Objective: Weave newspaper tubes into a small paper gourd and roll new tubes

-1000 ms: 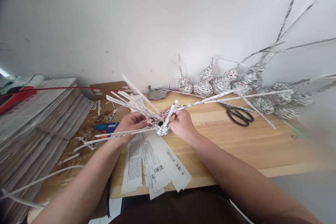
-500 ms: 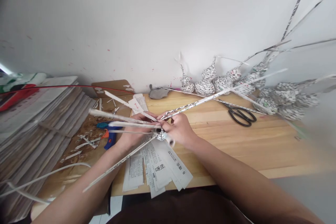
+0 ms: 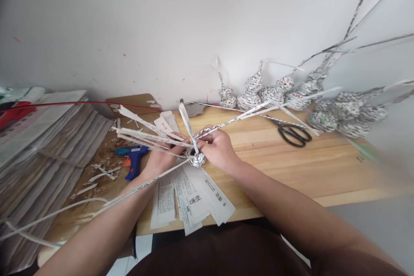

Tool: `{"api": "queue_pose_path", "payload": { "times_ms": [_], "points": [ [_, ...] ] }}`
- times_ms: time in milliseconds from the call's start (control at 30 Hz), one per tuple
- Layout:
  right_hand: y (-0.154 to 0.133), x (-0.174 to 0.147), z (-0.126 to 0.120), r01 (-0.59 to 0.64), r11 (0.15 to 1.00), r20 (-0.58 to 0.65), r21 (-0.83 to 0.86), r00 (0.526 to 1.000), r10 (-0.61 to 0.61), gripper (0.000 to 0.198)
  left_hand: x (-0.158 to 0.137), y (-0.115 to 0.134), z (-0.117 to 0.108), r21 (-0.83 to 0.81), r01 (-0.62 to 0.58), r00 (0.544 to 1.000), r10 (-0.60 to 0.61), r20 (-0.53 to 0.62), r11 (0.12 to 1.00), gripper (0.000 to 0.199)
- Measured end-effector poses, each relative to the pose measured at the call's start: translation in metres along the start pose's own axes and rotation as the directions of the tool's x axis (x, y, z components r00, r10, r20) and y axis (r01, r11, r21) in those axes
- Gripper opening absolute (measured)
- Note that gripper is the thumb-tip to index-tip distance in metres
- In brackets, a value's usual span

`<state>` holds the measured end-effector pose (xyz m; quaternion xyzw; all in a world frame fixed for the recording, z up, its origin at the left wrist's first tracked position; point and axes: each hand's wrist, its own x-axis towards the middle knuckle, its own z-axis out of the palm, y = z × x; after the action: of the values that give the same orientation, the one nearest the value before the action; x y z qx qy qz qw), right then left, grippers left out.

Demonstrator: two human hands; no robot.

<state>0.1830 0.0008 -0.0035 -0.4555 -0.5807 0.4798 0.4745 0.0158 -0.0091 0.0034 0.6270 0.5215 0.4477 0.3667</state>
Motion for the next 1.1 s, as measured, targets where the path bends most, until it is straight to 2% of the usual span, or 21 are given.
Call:
{"api": "queue_pose_path", "payload": {
  "times_ms": [100,233,367,467,567,767,900,1100],
  "points": [
    [-0.0013,0.001,0.0017,-0.058,0.994,-0.006,0.093,0.998,0.059,0.024,0.0013,-0.002,0.0004,-0.038,0.037,0.998,-0.035,0.048,0.999,0.012],
    [-0.0061,0.0001,0.0034,-0.058,0.992,-0.037,0.112,0.997,0.062,0.026,0.0006,-0.0006,-0.0004,-0.079,0.038,0.996,-0.032,0.079,0.996,0.016],
    [-0.006,-0.0007,0.0048,-0.093,0.975,0.001,0.2,0.995,0.095,0.027,0.0007,-0.0022,-0.0021,-0.027,0.054,0.997,-0.053,0.048,0.998,0.016],
    [-0.0034,-0.0002,0.0046,-0.113,0.957,0.002,0.266,0.993,0.117,0.028,0.0018,-0.0053,-0.0039,0.013,0.009,0.999,-0.009,0.047,1.0,0.016],
    [-0.0019,0.0001,0.0031,-0.112,0.961,0.01,0.251,0.994,0.113,0.026,0.0027,-0.0066,-0.0061,0.051,-0.025,0.998,0.022,0.063,0.998,0.015],
    [-0.0001,-0.0015,0.0005,-0.012,0.991,0.002,0.134,1.0,0.012,0.016,0.0004,-0.003,-0.0073,0.051,-0.015,0.997,0.011,0.075,0.999,0.012],
    [-0.0026,-0.0013,0.0011,-0.035,0.989,0.002,0.141,0.999,0.035,0.012,-0.0021,0.0001,-0.0055,-0.058,0.01,0.995,-0.005,0.095,0.998,0.014],
    [-0.0011,-0.001,0.0042,-0.119,0.97,0.008,0.213,0.993,0.12,0.013,-0.0004,-0.0036,-0.0019,0.012,-0.007,1.0,0.007,-0.004,1.0,0.01]
  ]
}}
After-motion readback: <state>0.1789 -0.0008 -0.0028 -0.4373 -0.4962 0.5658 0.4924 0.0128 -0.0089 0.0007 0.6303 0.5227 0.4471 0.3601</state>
